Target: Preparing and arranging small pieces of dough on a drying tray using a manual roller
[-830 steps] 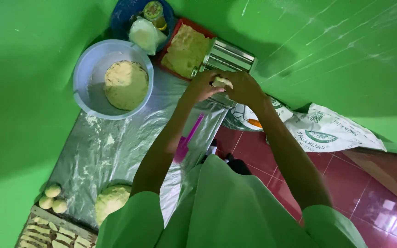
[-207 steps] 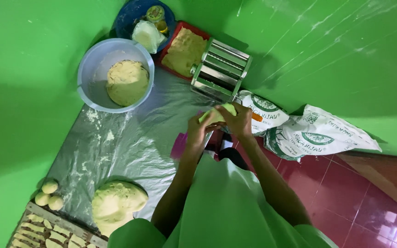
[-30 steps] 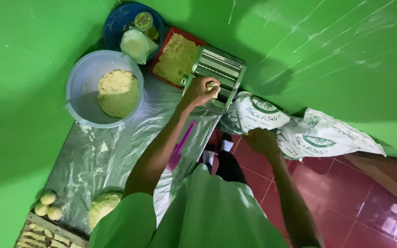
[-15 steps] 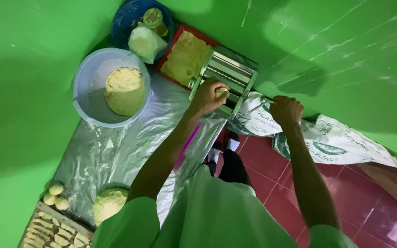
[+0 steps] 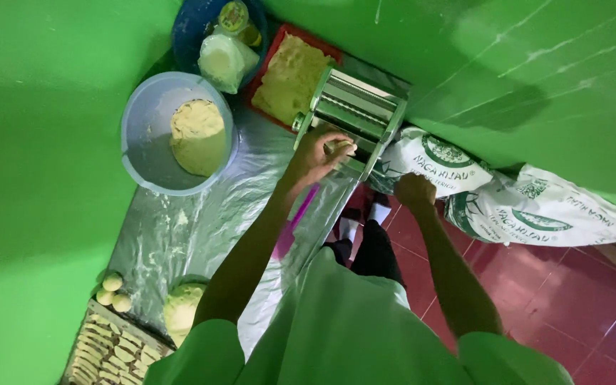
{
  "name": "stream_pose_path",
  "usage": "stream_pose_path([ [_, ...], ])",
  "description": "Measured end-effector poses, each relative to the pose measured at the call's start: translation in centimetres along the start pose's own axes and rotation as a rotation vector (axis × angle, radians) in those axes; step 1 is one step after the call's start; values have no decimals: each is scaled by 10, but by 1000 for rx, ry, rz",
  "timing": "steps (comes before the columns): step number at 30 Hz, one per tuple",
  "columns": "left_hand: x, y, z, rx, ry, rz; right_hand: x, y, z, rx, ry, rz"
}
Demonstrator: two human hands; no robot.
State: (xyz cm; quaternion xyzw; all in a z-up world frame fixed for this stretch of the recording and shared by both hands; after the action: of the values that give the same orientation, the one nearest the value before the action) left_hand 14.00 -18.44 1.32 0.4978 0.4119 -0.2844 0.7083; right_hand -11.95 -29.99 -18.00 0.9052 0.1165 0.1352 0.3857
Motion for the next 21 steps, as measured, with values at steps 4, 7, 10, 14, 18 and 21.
stream_pose_path([
  [4, -8, 9, -1, -1, -9, 34, -9, -50, -18, 23, 97, -73],
  [7, -2, 10, 2, 0, -13, 18, -6, -42, -58, -30, 178, -122],
  [10, -4, 12, 3, -1, -31, 52, -6, -36, -85, 8, 161, -92],
  [14, -13, 13, 4, 30, -43, 78, -2, 8, -129, 23, 146, 117],
  [18, 9, 0, 7, 32, -38, 85, 1, 76, -141, 33, 101, 70],
  [21, 22, -8, 8, 25, -39, 188, -6, 102, -109, -52, 96, 122],
])
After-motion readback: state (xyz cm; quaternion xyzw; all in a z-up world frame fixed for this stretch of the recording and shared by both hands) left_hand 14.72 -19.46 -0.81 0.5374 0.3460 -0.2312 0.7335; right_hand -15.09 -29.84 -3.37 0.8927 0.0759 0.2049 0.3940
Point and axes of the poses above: each hand's wrist, its own z-axis towards the middle knuckle, its own y-axis out of the back of the hand, x = y × z, the point moved 5 cm from there along z, towards the middle knuckle, and after that the axes turned 6 degrees about z, right-handed, at the moved point
